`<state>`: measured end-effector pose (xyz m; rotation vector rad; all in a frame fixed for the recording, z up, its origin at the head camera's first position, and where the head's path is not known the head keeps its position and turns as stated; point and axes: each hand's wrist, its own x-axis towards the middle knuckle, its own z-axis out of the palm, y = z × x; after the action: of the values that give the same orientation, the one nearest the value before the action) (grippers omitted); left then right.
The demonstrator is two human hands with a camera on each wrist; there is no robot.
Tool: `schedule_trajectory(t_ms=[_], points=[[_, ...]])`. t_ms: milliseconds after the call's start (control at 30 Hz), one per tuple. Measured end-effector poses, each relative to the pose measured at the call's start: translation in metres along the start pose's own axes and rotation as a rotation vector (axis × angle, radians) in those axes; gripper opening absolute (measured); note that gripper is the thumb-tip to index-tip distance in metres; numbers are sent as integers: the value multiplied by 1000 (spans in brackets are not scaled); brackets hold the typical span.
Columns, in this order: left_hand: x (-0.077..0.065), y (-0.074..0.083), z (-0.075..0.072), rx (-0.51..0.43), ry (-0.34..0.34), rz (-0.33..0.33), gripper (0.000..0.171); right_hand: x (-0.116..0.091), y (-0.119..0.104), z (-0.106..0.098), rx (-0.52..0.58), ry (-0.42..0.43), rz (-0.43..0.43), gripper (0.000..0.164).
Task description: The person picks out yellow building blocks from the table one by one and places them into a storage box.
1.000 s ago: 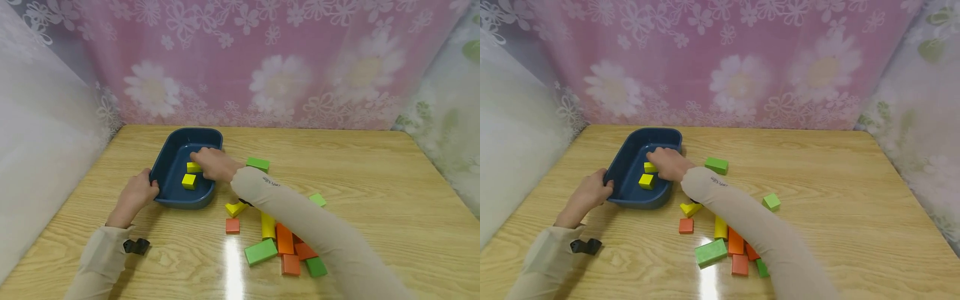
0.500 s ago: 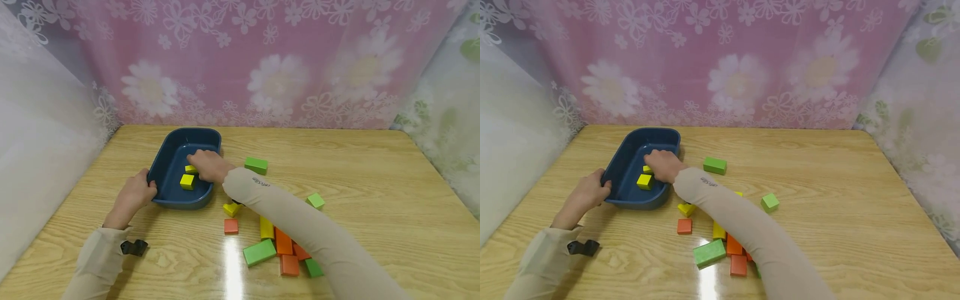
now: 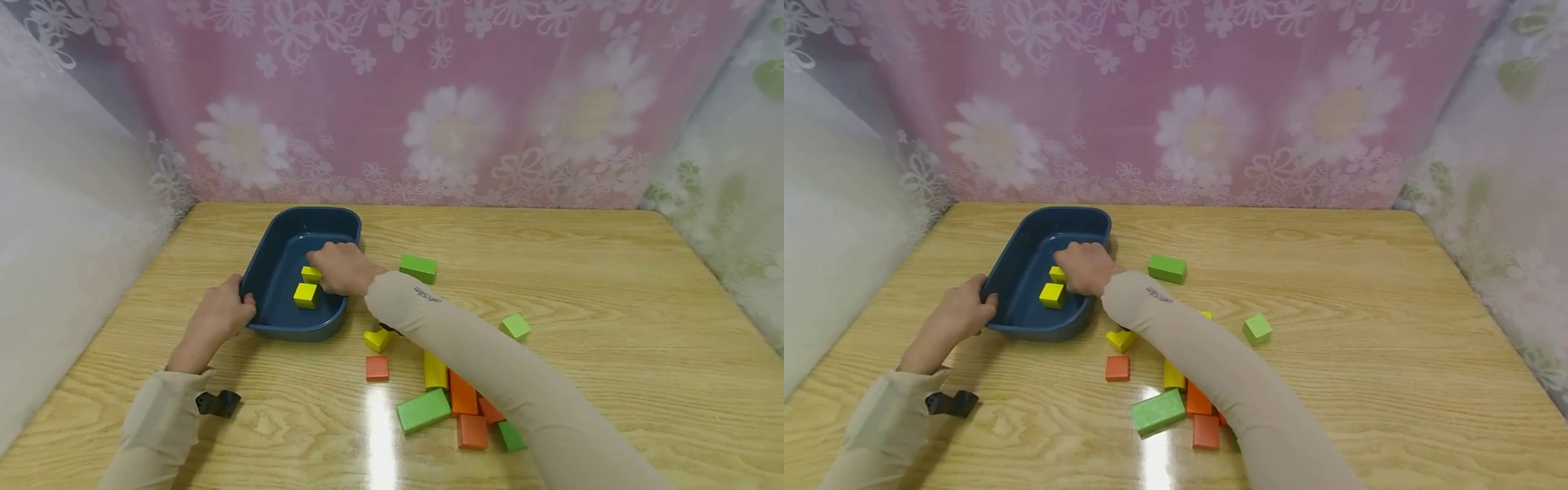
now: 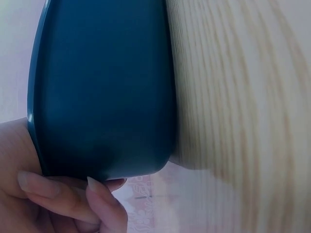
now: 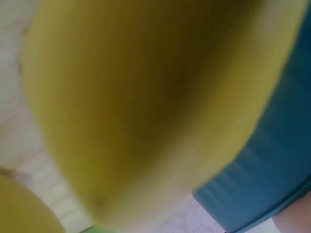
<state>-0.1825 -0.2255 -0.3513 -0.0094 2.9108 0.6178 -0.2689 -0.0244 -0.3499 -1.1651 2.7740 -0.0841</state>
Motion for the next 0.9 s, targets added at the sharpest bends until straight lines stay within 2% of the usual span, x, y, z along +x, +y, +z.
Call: schedule_trajectory(t_ms=[333, 633, 900], points=[[-2, -2, 1, -4, 2, -22, 51, 3, 1, 3, 13, 32, -8, 28], [4, 0, 1, -12, 15, -14, 46, 2, 5, -1, 6, 34, 12, 30], [-1, -4, 1, -10, 9, -23, 49, 2, 0, 3, 19, 30, -7, 36]])
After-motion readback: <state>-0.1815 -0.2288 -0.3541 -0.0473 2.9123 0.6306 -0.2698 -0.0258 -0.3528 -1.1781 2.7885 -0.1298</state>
